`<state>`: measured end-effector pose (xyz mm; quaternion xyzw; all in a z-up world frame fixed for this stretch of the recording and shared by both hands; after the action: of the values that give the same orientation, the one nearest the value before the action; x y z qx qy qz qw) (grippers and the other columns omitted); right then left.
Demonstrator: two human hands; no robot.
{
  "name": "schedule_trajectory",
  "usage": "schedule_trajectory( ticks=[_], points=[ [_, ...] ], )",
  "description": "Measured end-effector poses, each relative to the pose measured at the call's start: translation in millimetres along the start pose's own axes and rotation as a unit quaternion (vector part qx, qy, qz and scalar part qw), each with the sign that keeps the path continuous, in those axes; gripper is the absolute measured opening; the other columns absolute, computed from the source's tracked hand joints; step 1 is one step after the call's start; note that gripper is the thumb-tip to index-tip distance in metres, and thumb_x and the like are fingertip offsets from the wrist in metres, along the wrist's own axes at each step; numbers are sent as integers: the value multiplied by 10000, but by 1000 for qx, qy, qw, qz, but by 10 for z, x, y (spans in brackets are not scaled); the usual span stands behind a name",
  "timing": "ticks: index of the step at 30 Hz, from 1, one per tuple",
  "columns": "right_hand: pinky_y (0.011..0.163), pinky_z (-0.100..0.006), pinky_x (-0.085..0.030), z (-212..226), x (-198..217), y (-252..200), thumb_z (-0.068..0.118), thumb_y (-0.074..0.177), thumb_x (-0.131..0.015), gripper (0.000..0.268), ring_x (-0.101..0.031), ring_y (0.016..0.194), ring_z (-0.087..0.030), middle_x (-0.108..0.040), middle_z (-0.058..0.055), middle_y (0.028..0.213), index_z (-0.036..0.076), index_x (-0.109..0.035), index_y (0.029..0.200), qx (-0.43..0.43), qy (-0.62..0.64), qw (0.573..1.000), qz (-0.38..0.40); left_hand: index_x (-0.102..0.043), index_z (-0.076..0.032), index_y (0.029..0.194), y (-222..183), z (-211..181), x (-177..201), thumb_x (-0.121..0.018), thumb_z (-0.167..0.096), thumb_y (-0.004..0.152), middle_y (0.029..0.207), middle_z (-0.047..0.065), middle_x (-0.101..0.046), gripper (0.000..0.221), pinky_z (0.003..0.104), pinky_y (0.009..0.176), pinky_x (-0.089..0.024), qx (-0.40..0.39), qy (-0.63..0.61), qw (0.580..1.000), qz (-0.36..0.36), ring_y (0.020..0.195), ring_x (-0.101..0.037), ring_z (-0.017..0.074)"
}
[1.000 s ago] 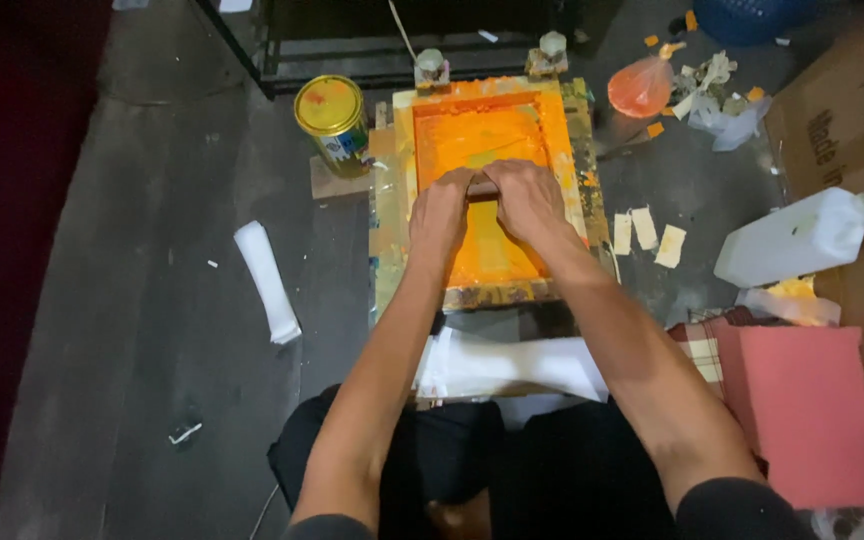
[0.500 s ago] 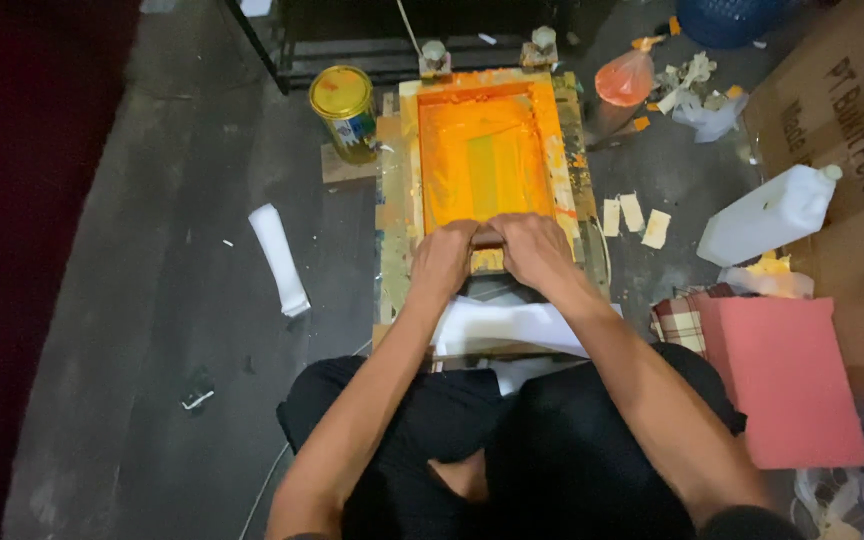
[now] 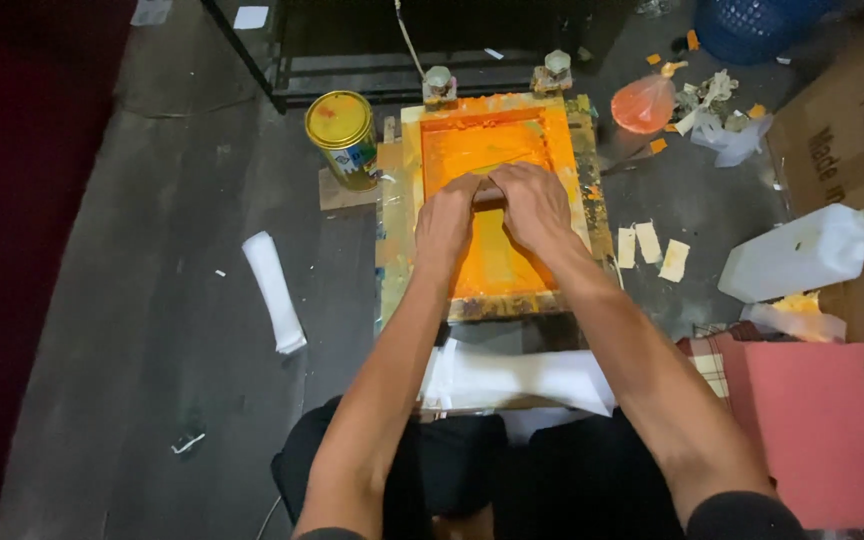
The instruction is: Manual screen printing of orange ink onto small white strips using a handheld squeegee and a small screen frame.
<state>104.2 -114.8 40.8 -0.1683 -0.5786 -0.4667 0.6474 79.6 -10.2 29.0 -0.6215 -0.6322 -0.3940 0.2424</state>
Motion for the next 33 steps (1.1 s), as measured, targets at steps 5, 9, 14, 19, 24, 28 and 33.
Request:
schedule_trajectory(
  ticks=[5,9,14,19,24,28,33],
  points=[
    [750,-401,-518,-55,-73,2,-133,798,-562,297,-650,930,-304,-624,-45,845,112,-635,949,-2,23,1000,-5,-649,-79,1114,48,6,-46,-620,-3,960,1004,161,-709,174,480,837,-578,33,9,999,15,986,-710,383],
    [703,-420,-505,-74,-163,-99,-131,782,-576,251,-622,864,-313,-600,-52,816,91,-595,896,8,44,999,-1,-659,-61,1080,-53,-37,-12,-625,-4,956,935,129,-705,140,452,763,-585,31,3,999,17,908,-723,364],
    [654,-417,-506,54,-124,-404,-86,770,-607,230,-638,823,-315,-577,-41,763,123,-564,857,0,28,999,18,-613,-77,880,-414,-202,33,-639,-48,952,794,109,-667,82,395,720,-575,13,72,997,33,812,-709,290],
    [633,-469,-502,233,-72,-836,-31,743,-642,212,-638,784,-363,-559,-57,719,126,-510,794,-27,55,996,70,-600,-111,853,-819,-181,-136,-664,-66,936,731,83,-634,114,385,674,-589,-10,89,995,36,761,-721,272],
    [601,-400,-478,352,-26,-1071,-58,759,-624,208,-616,676,-328,-520,-24,639,116,-514,729,-48,62,993,90,-618,-70,806,-1012,-215,-214,-694,-60,901,702,98,-633,122,414,629,-573,-21,70,995,61,712,-708,325],
    [667,-415,-509,307,-23,-940,-64,739,-614,187,-656,730,-333,-609,-38,682,120,-586,760,-28,40,996,76,-590,-105,822,-878,-151,-145,-634,13,872,705,65,-610,136,411,665,-580,-42,88,994,54,720,-718,330],
    [816,-437,-521,104,-17,-386,-65,739,-686,257,-677,857,-333,-656,-62,822,115,-631,914,0,-5,999,38,-660,-118,1054,-376,-200,101,-581,23,938,921,123,-710,199,487,778,-600,-51,32,998,15,908,-745,391]
  ],
)
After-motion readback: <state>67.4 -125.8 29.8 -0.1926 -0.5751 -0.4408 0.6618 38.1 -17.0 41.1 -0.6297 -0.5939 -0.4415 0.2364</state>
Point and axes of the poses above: each hand's wrist, its own y-axis towards the middle knuckle, its own x-axis out of the back of the hand, z = x × y, the point moved 9 cm from there along y, towards the middle knuckle
